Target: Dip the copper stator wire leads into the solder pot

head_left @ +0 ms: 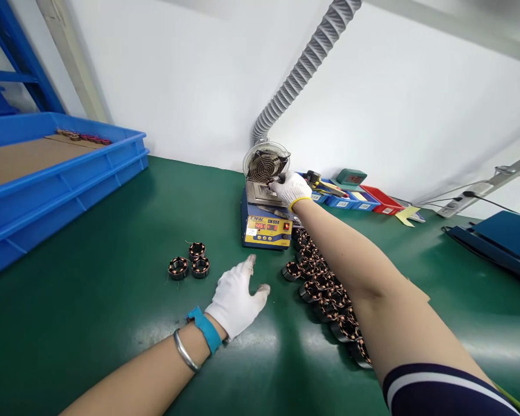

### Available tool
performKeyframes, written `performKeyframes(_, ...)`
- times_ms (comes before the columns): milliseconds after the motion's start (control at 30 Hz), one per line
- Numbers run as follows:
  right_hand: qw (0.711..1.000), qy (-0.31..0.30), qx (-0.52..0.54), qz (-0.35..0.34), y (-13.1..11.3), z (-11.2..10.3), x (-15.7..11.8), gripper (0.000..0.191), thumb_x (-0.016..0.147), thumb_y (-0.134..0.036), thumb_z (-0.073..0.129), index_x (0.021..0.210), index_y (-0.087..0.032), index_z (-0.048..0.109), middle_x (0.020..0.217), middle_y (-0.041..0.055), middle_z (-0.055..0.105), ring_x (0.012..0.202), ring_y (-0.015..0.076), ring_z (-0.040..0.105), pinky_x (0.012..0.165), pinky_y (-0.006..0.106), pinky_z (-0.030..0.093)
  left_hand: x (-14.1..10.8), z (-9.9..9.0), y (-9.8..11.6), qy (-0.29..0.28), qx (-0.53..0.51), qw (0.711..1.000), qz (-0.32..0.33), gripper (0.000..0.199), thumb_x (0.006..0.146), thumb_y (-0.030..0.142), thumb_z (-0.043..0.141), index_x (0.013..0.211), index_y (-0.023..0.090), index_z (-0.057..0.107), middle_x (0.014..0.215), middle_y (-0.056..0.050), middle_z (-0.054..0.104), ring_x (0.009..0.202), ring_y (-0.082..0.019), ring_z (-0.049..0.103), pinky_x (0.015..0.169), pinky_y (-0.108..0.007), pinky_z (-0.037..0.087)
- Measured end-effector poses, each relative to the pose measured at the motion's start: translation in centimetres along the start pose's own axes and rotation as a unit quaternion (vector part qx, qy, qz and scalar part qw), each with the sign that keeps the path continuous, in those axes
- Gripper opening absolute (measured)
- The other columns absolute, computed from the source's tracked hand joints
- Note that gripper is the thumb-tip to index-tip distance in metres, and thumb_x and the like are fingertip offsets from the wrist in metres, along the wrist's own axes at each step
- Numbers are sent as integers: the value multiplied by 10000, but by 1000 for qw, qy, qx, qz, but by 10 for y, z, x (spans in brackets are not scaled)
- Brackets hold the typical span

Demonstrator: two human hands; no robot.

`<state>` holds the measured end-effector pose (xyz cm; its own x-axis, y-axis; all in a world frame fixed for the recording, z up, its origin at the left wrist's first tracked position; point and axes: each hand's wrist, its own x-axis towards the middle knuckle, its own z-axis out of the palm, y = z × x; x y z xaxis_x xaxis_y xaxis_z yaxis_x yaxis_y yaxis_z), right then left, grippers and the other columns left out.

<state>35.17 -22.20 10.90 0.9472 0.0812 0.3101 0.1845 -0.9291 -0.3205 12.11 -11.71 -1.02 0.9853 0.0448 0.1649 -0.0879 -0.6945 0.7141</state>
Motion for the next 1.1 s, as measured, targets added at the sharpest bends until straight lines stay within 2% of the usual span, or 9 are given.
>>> performKeyframes(300,1000,-2,-1,10,2,7,-1,388,727,-464,598,1038,-243,664,1040,77,680,1007,282,610,848,382,474,0,-2,1,-8,7,1000,-1,630,765,338,575,1337,109,443,1131,-123,633,1024,-248,593,929,-399,457)
performKeyframes(600,1000,5,19,5,0,3,2,427,735,-478,595,1069,-219,653,1051,91,672,982,268,613,849,378,468,0,0,0,-3,10,1000,8,625,767,339,571,1335,109,445,1111,-117,635,1011,-254,593,917,-411,462)
performKeyframes(833,1000,6,7,2,-3,7,-2,412,719,-462,617,1058,-231,660,1055,86,676,1005,274,609,858,372,468,0,1,-1,1,13,1000,12,614,769,337,572,1328,117,449,1101,-116,637,1003,-251,595,909,-407,464)
performKeyframes(1000,996,27,81,20,-4,-11,-9,407,746,-446,603,1045,-180,678,972,95,691,949,255,626,831,336,472,1,1,-2,4,12,1000,10,623,764,343,571,1333,122,447,1111,-116,639,1004,-251,597,915,-405,463)
performKeyframes(1100,991,-9,134,18,-1,-26,-24,421,794,-469,560,1039,-149,680,881,94,693,866,233,638,790,344,486,1,0,-2,1,18,1000,14,618,770,356,572,1327,117,453,1120,-121,634,1008,-255,596,907,-405,468)
